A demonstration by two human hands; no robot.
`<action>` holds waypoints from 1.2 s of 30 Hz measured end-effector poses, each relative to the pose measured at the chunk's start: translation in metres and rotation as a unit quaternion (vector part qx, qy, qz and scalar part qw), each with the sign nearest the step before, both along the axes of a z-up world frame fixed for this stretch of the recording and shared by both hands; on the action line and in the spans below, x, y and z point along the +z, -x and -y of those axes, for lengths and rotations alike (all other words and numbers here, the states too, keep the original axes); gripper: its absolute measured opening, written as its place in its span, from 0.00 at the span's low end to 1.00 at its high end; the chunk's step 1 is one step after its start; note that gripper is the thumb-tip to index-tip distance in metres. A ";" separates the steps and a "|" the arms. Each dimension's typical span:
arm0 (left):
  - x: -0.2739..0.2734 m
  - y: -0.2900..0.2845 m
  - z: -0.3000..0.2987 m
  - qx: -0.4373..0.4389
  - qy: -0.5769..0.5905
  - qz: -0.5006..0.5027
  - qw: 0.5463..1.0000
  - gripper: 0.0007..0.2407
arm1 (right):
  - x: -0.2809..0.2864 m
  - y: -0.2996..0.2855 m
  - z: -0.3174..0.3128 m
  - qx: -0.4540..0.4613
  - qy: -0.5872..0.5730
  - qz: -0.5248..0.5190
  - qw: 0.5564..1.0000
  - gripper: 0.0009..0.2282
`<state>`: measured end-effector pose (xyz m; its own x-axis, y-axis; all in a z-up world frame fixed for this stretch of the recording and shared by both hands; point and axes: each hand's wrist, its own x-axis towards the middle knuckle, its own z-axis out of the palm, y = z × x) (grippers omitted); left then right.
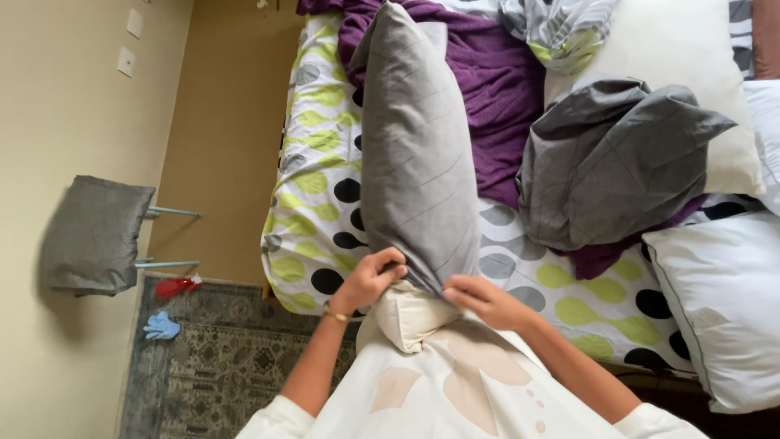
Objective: The person inserts a pillow into a gray pillowcase on a bed, repeatedly adjusting the corners and smoothing the fabric by hand. The person turns the pillow over and tucks the edges to fit the pillowcase snugly.
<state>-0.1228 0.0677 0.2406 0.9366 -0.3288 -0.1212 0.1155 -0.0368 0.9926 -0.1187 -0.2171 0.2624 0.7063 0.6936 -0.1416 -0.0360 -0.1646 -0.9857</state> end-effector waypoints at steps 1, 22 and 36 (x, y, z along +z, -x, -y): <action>-0.006 0.005 0.002 -0.001 0.001 -0.002 1.000 0.02 | 0.014 0.006 -0.003 -0.001 0.001 -0.002 1.000 0.09; 0.002 0.022 -0.003 -0.033 0.002 -0.029 0.999 0.02 | 0.025 0.013 -0.004 0.064 -0.034 -0.061 0.996 0.12; 0.045 0.084 0.016 -0.098 -0.009 -0.116 0.988 0.06 | 0.020 0.026 0.033 0.045 0.032 -0.006 0.998 0.12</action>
